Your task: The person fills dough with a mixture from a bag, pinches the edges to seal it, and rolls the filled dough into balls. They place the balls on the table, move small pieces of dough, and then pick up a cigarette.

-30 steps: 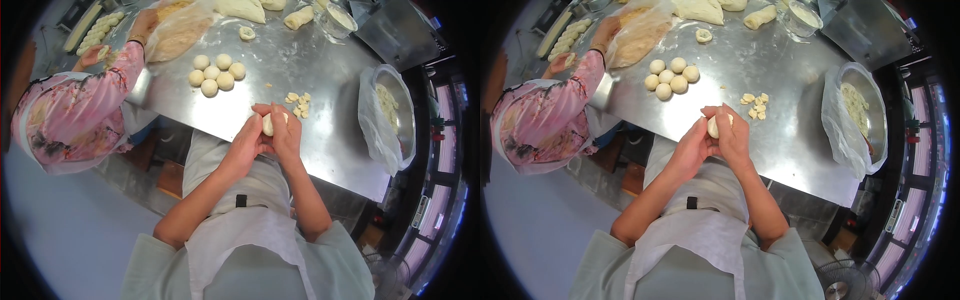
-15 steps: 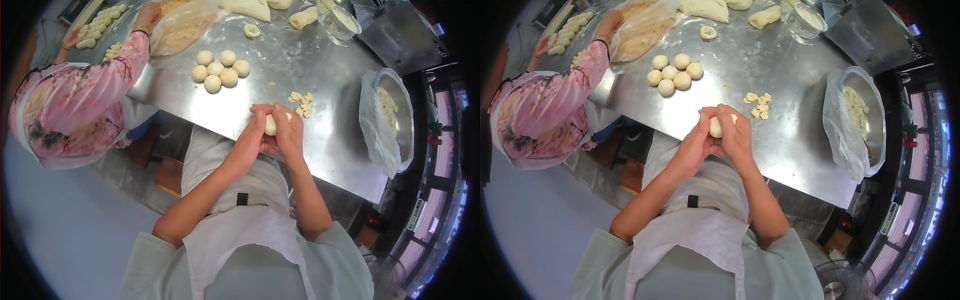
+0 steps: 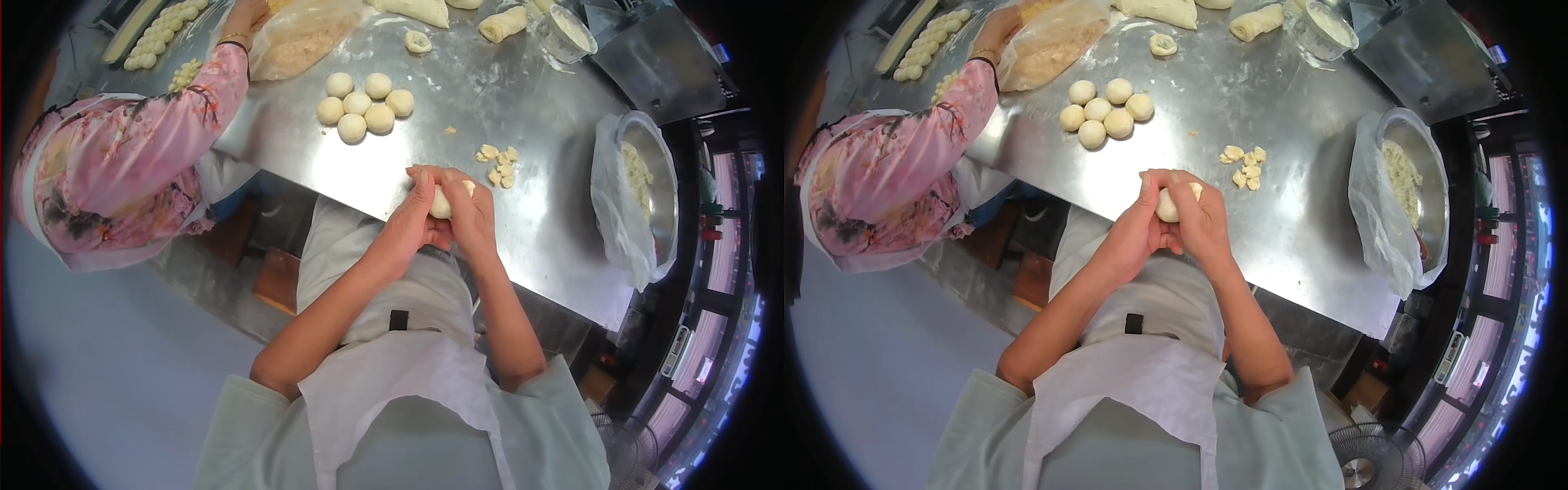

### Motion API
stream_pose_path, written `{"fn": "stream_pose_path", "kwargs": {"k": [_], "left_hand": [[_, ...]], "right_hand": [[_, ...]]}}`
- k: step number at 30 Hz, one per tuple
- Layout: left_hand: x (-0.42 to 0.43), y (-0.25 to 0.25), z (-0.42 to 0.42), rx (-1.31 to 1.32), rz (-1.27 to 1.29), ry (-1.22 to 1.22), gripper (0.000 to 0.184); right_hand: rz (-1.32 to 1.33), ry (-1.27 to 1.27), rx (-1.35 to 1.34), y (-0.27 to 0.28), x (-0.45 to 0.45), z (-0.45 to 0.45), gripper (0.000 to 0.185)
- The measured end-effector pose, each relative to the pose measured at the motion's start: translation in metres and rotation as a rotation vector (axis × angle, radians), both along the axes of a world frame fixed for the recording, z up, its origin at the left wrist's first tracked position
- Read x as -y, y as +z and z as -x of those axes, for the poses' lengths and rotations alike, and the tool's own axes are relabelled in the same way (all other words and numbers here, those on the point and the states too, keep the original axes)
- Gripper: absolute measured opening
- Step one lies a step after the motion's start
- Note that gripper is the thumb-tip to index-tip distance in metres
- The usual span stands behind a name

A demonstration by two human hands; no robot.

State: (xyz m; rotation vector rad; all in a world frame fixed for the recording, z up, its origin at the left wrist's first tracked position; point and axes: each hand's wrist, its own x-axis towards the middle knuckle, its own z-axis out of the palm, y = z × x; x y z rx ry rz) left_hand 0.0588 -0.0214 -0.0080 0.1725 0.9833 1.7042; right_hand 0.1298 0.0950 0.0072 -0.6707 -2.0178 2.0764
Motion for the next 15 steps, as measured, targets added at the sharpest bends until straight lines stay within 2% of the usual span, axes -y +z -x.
{"fn": "stream_pose_path", "kwargs": {"k": [4,6,8,10,12,13,15], "left_hand": [[0.009,-0.009,-0.002,-0.061,0.046,0.061,0.063],[0.017,-0.014,0.005,-0.074,-0.003,-0.036,0.061],[0.017,-0.011,0.009,-0.041,-0.028,-0.116,0.058],[0.013,-0.002,0.008,0.038,-0.026,-0.200,0.056],[0.003,-0.001,0.009,0.043,-0.044,-0.190,0.054],[-0.001,0.000,0.009,0.047,-0.051,-0.181,0.053],[-0.012,0.015,-0.005,0.061,0.024,-0.003,0.050]], "right_hand": [[-0.104,-0.083,-0.170,-0.019,0.010,0.006,0.055],[0.086,0.031,-0.160,-0.009,-0.001,-0.004,0.053],[0.155,0.131,-0.058,0.010,-0.008,-0.006,0.052],[0.114,0.162,0.084,0.025,-0.009,-0.007,0.051],[0.092,0.124,0.132,0.028,-0.011,-0.009,0.050],[0.045,0.085,0.081,0.021,-0.010,-0.009,0.051],[-0.092,-0.004,-0.071,0.000,-0.006,-0.004,0.051]]}}
